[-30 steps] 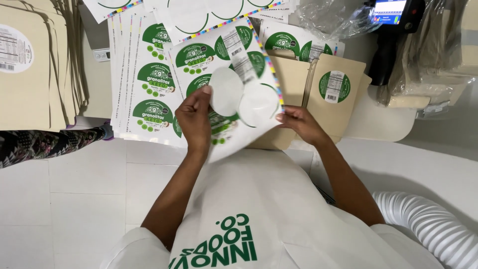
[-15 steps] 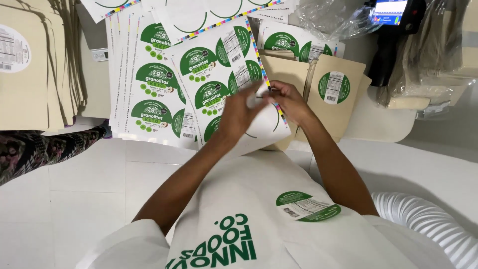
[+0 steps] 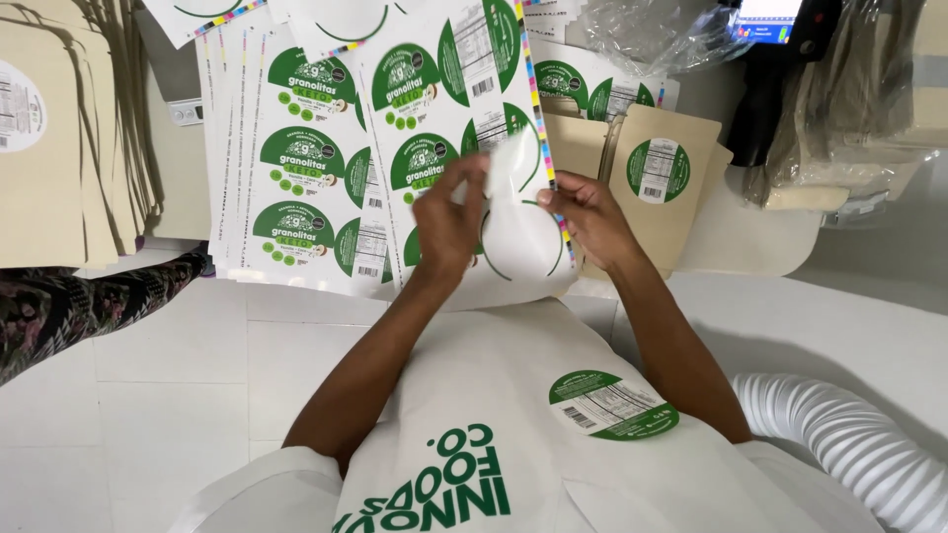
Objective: The person repeatedly peels circular green labels from sheets and sticks them onto the front of small brown paper bags. They handle the bags and label sheets by hand, placing each labeled bag into a growing stack on the table.
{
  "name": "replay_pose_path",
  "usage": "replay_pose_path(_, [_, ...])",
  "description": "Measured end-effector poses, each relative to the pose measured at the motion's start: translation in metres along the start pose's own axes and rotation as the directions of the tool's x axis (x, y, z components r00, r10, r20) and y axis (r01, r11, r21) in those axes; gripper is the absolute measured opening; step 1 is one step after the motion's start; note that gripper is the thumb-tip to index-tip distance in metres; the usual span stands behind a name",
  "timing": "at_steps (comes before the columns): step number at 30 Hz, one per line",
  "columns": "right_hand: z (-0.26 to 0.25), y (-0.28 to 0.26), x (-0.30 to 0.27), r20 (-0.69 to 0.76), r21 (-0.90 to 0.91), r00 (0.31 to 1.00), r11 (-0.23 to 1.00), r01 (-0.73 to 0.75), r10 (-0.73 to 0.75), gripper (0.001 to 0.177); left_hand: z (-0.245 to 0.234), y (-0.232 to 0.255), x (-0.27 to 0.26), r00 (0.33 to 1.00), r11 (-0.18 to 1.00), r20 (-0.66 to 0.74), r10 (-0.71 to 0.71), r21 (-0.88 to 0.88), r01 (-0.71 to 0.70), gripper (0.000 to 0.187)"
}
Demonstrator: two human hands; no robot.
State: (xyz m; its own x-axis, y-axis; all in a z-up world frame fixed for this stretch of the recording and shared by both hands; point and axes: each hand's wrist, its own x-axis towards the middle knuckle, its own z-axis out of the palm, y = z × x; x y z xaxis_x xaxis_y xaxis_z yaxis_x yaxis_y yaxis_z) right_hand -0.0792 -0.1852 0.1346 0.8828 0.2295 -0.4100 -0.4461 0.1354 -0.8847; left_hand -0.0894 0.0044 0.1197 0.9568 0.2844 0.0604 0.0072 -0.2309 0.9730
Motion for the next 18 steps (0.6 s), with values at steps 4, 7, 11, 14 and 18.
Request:
replay_pose_path(4, [-0.06,0.04,0.011,-0.049,0.016,0.999,1.0,-0.003,0.004,0.029,-0.041,-0.005,0.021,0.982,0.93,-0.091,-0.164,-0.346,0.123,0.016])
replay_pose_path(7, [-0.069,0.03,0.012,-0.193,0.081,0.98,0.997,-0.022,0.037,0.02,-0.098,0.018,0.006,0.997,0.956,-0.015,-0.079,-0.284,0.071,0.012])
replay_pose_path(11, [-0.059,-0.001,0.036,-0.278,-0.019,0.955,0.993,-0.117,0.107,0.052,-0.151,0.059,-0.018,0.413,0.872,0.86,-0.3,0.072,0.484,0.015])
replay_pose_path(14, [-0.039,-0.024,0.048,-0.268,-0.191,0.963,0.979,-0.068,0.014,0.055,-0.15,0.084,0.006,0.046,0.869,0.933,-0.356,0.313,0.383,0.047])
replay_pose_path(18, [-0.032,-0.037,0.051,-0.051,-0.208,0.988,0.969,0.132,-0.146,0.027,-0.101,0.087,0.037,0.661,0.92,0.749,-0.052,0.294,-0.261,0.06])
